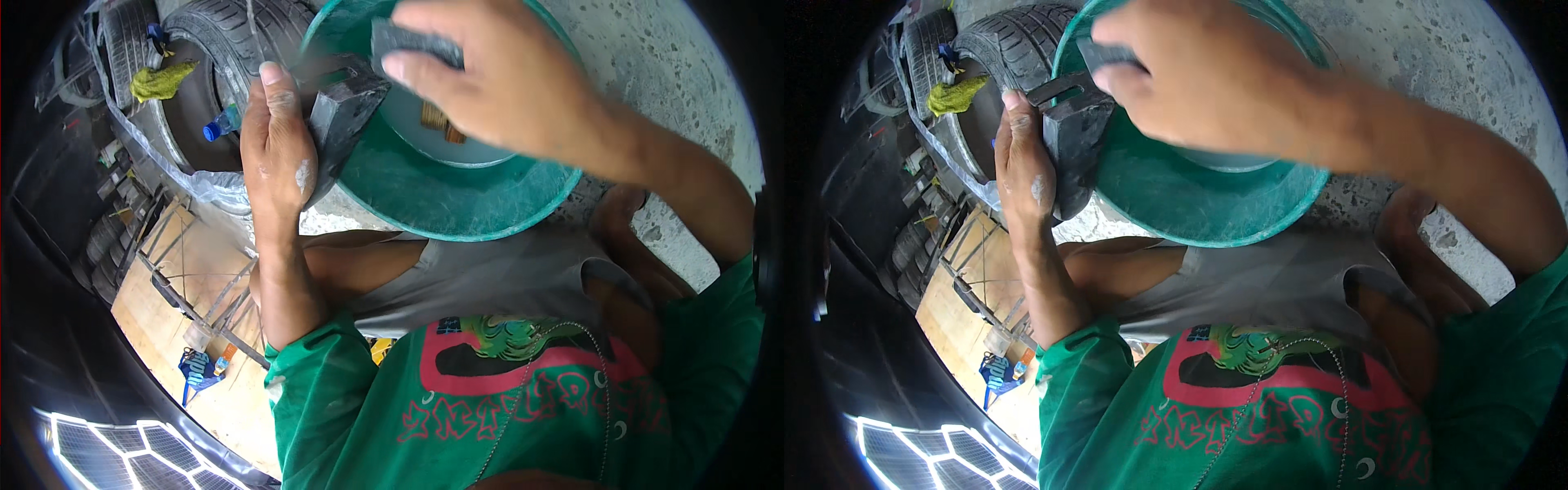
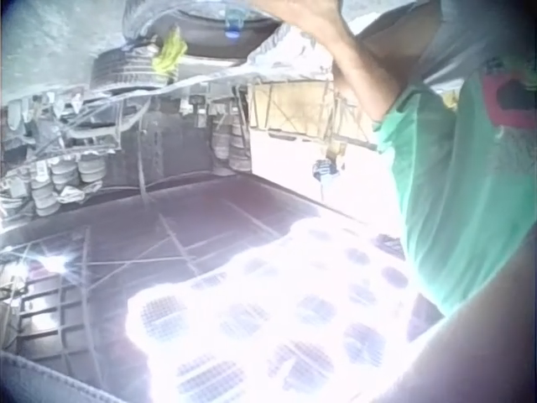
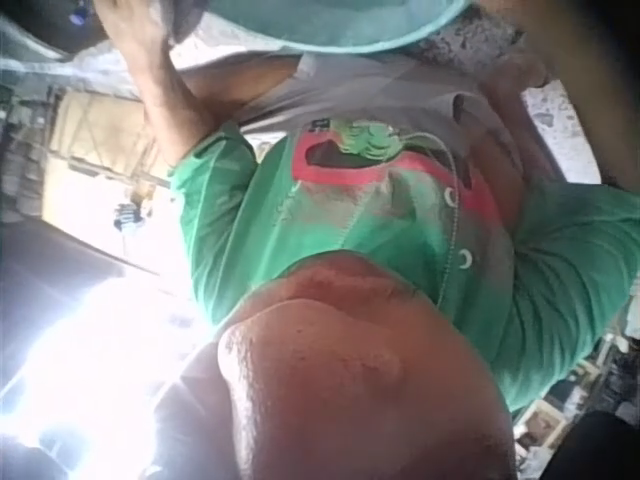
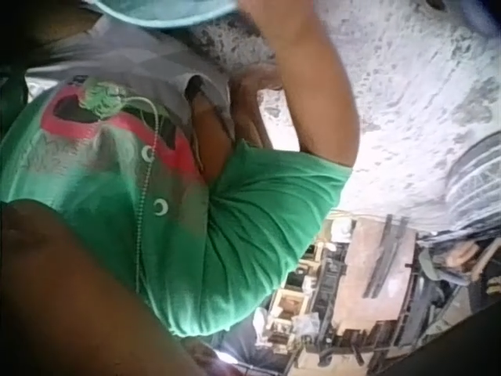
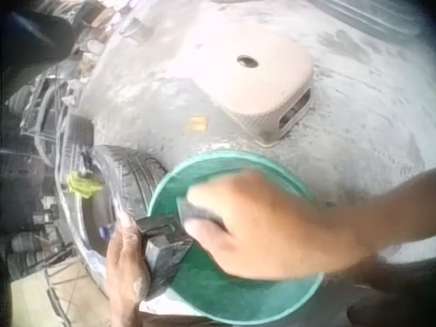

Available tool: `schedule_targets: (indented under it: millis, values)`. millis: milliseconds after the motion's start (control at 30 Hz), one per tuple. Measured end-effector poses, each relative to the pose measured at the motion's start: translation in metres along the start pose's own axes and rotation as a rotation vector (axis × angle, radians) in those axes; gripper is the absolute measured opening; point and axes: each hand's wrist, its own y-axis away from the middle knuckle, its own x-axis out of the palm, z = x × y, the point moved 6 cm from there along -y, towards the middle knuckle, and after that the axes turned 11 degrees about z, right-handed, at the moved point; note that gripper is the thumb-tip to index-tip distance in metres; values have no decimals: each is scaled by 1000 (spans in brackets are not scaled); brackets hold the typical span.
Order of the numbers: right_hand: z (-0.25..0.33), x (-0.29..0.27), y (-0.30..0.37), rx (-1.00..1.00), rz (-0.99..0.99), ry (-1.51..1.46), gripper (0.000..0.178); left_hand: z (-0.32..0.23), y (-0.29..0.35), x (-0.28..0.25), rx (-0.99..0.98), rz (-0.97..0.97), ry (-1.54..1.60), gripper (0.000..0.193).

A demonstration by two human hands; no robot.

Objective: Manually sanding and applying adhesive/filler to a carbon fiber automotive component.

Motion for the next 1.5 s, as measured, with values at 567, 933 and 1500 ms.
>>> schedule_targets:
  millis: [567,933,1500]
  values:
    - [0,17,-2,37,-1,145,14,15,-1,-7,16,-58,-76,57]
    - [14,-13,-31,430,238,-112,13,5,1,-3,-38,-3,-35,65]
    - [-4,18,5,108,34,-84,10,0,-2,0,37,27,-131,67]
